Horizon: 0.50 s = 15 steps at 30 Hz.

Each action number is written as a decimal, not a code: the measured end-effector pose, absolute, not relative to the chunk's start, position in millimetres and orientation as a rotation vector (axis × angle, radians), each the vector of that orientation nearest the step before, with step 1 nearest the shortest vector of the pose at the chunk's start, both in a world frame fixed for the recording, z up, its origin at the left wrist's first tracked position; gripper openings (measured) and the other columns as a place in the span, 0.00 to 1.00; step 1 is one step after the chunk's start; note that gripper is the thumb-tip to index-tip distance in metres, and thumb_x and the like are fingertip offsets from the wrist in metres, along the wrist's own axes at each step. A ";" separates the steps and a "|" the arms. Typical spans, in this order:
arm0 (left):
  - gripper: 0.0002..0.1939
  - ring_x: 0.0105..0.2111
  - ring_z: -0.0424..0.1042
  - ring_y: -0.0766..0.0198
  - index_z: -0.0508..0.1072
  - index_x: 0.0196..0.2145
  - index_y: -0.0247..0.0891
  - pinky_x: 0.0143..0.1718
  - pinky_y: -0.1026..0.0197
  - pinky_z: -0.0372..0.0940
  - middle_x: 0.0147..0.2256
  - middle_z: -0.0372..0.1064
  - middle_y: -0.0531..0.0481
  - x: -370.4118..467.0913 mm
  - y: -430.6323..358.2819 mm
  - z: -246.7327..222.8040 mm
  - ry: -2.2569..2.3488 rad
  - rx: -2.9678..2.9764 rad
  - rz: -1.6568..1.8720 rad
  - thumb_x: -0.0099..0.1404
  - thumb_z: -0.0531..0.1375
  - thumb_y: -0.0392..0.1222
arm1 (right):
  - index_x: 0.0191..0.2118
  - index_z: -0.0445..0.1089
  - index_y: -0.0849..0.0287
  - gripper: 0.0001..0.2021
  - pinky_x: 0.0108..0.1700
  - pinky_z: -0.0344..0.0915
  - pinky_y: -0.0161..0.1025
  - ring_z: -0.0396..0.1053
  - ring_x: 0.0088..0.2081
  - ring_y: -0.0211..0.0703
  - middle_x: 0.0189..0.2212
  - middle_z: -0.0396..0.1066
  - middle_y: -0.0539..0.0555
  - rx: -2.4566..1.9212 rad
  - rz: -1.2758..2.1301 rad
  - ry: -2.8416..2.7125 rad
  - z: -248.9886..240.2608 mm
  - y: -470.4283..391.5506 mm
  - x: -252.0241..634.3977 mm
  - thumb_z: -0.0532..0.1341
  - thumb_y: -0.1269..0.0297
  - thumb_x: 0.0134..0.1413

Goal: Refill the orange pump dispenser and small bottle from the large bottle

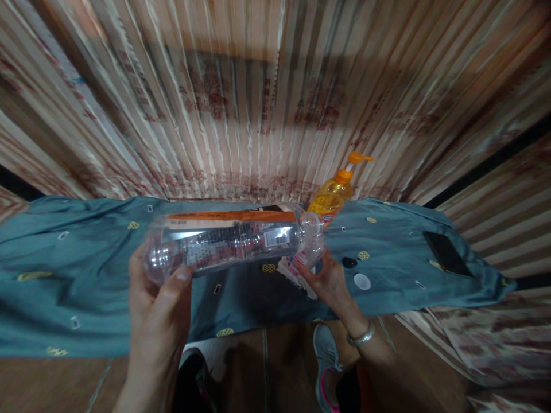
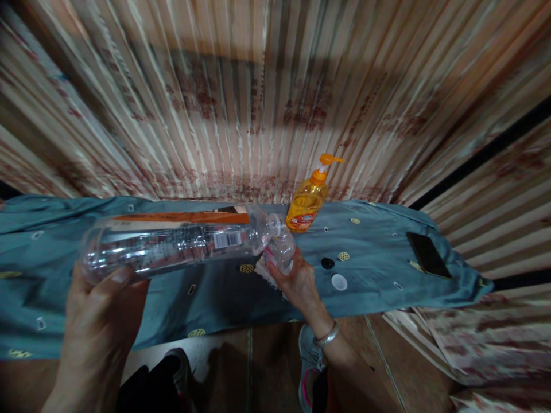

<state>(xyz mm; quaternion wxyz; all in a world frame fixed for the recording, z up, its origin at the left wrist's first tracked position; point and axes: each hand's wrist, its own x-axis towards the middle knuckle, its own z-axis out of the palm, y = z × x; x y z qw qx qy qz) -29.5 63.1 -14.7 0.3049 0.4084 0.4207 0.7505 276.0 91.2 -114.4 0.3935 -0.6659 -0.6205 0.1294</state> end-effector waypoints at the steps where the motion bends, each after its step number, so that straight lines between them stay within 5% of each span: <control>1: 0.29 0.62 0.81 0.35 0.87 0.51 0.57 0.78 0.19 0.60 0.53 0.84 0.49 -29.6 63.1 -13.9 1.112 1.010 1.956 0.53 0.85 0.56 | 0.56 0.79 0.57 0.29 0.43 0.86 0.57 0.90 0.41 0.66 0.41 0.90 0.65 -1.689 0.330 -1.576 -114.3 91.3 276.3 0.75 0.41 0.59; 6: 0.35 0.64 0.79 0.34 0.88 0.49 0.58 0.80 0.17 0.55 0.53 0.84 0.50 -31.0 62.2 -10.1 1.105 0.864 1.937 0.42 0.89 0.55 | 0.57 0.78 0.55 0.27 0.45 0.87 0.62 0.89 0.42 0.68 0.41 0.90 0.65 -1.691 0.341 -1.575 -113.2 91.0 276.1 0.75 0.45 0.59; 15: 0.32 0.62 0.80 0.36 0.88 0.49 0.56 0.78 0.21 0.60 0.52 0.84 0.50 -31.3 63.3 -13.8 1.093 0.925 1.954 0.47 0.87 0.54 | 0.56 0.78 0.54 0.26 0.44 0.87 0.62 0.89 0.42 0.69 0.41 0.89 0.66 -1.697 0.353 -1.580 -112.9 90.6 276.8 0.76 0.46 0.59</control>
